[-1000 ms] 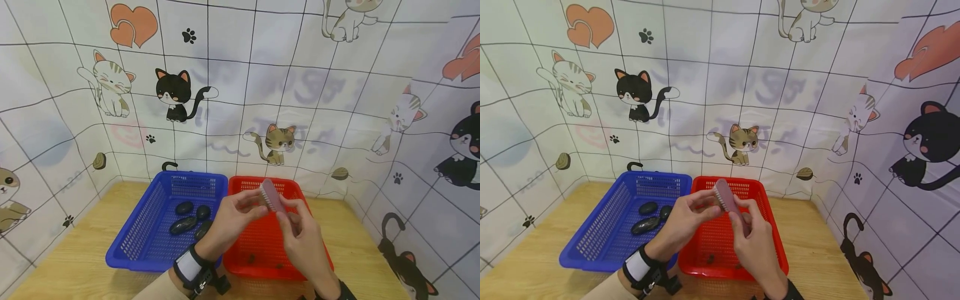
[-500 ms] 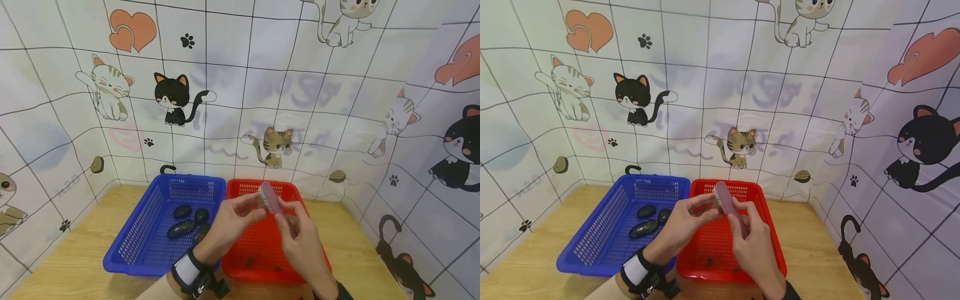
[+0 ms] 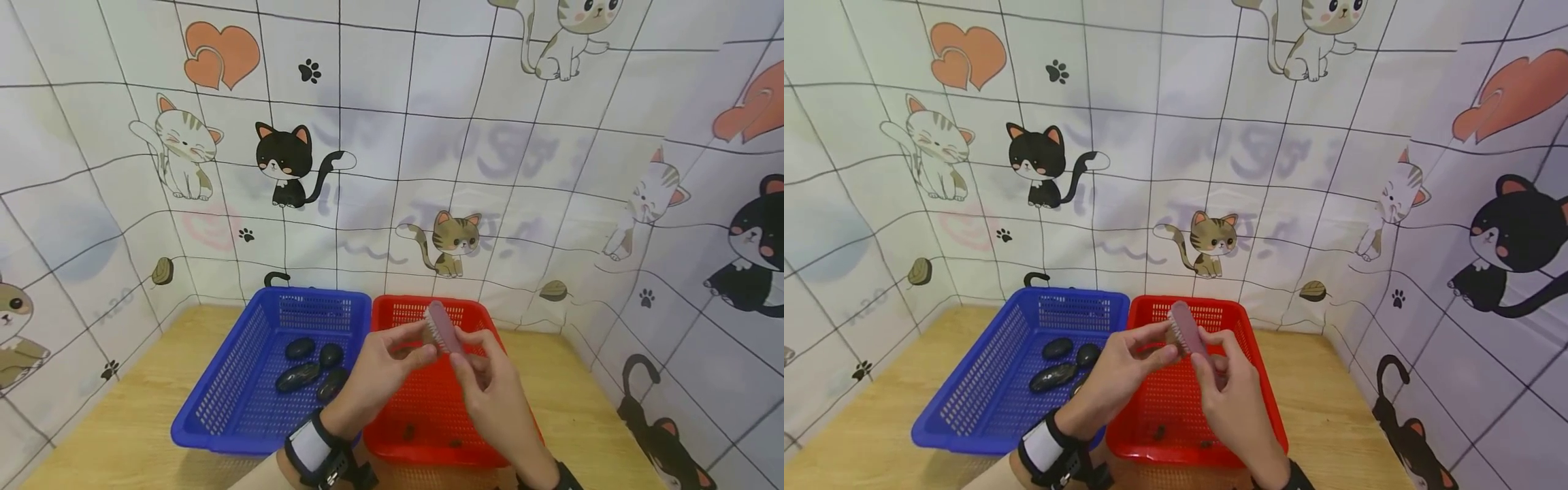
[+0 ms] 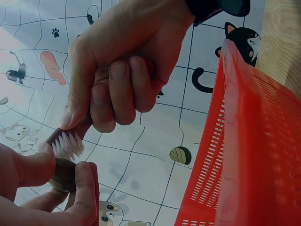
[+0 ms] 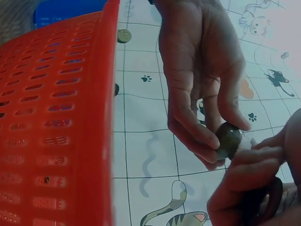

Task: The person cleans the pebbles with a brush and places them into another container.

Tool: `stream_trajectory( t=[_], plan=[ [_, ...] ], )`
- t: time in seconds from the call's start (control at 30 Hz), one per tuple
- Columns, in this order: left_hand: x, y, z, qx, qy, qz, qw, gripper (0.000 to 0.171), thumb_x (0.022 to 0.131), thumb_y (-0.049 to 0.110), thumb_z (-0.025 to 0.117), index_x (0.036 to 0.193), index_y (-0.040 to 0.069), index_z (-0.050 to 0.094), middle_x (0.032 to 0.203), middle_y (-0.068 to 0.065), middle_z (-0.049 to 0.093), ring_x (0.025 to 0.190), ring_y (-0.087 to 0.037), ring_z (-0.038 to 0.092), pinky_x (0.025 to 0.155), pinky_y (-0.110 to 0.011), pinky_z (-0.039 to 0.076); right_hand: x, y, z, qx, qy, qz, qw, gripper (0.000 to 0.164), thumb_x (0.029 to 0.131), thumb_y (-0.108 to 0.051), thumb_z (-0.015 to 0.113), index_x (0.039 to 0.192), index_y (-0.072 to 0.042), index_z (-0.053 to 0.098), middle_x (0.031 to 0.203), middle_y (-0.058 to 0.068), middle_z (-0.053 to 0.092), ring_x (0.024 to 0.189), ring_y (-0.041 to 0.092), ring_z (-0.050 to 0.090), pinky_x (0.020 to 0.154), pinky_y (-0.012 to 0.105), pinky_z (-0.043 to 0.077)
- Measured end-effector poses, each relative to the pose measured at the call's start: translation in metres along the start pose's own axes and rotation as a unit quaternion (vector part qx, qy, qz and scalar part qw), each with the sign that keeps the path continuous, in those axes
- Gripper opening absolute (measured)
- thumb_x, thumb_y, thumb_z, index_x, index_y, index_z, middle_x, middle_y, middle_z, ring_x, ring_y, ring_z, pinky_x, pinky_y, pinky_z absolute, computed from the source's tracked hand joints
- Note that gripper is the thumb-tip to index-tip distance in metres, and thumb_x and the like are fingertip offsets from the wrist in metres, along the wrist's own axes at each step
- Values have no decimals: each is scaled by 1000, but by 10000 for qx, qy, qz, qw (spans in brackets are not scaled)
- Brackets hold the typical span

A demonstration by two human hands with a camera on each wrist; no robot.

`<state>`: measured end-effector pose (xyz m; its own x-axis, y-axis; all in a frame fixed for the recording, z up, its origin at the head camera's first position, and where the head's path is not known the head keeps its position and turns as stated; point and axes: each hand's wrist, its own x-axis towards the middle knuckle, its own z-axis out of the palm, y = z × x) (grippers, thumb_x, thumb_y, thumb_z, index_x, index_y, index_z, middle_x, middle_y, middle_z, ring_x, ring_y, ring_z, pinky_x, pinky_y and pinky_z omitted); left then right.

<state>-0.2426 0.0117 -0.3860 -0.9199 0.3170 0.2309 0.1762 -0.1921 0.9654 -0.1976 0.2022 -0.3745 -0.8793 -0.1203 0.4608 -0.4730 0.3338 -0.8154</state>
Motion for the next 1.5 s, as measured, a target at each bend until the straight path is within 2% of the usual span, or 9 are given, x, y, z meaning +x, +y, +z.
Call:
stream_trajectory(
  t=[0.23,0.4,0.53,0.8,1.07,1.17,1.27,1.37,1.5],
  plan=[
    [3,-4,0,-505,178,31,9986,39,92,18,75,130,25,67,121,-7,68,107,-31,68,96,-39,53,1,15,-8,355,-571,233,9975,32,100,-28,65,128,-22,50,66,10,48,44,16,36,35,29,35],
    [5,-6,0,-188,214,9,9996,37,91,19,76,126,29,69,118,-3,70,107,-25,68,96,-42,52,2,16,-6,433,-527,67,9977,32,100,-27,65,128,-19,51,101,9,64,44,15,36,34,30,34],
    [4,-4,1,47,89,-71,9999,39,90,22,77,126,31,68,117,-2,70,106,-23,68,96,-44,52,2,17,-6,414,-261,174,9986,30,100,-21,66,127,-19,52,137,1,57,44,16,39,35,29,36],
    [3,-2,0,-397,205,196,9988,37,93,16,73,130,20,66,121,-10,66,107,-27,68,97,-43,52,0,9,-9,320,-378,311,9983,28,100,-22,65,125,-21,54,138,-3,58,44,16,37,36,27,35],
    [1,1,0,-13,-30,110,9999,40,92,18,75,130,27,66,121,-3,69,109,-22,67,95,-41,53,-1,11,-8,330,-212,256,9989,30,100,-21,66,127,-20,53,139,-1,57,42,16,37,35,27,35],
    [-1,3,0,-161,-99,28,9998,41,92,19,75,131,28,65,123,-2,68,109,-22,67,95,-39,53,0,14,-9,264,-104,259,9993,30,100,-18,65,127,-20,53,142,-1,54,42,16,38,35,27,36],
    [-1,4,0,-497,-70,38,9987,42,94,18,72,134,26,63,126,-4,67,110,-24,67,97,-39,52,1,14,-10,234,-129,294,9992,29,100,-18,65,127,-21,53,140,-3,56,43,16,37,35,28,35],
    [0,3,-3,-780,24,148,9968,41,96,18,70,136,22,62,128,-7,66,113,-27,66,97,-39,51,1,10,-10,270,-227,309,9989,28,100,-20,65,126,-22,54,113,2,67,43,16,35,34,28,33],
    [2,3,-6,-910,161,212,9955,40,96,19,69,136,20,62,128,-8,66,114,-27,65,99,-39,50,0,8,-5,400,-307,286,9983,29,100,-25,66,127,-22,54,79,8,59,43,15,34,34,27,31]
  ],
)
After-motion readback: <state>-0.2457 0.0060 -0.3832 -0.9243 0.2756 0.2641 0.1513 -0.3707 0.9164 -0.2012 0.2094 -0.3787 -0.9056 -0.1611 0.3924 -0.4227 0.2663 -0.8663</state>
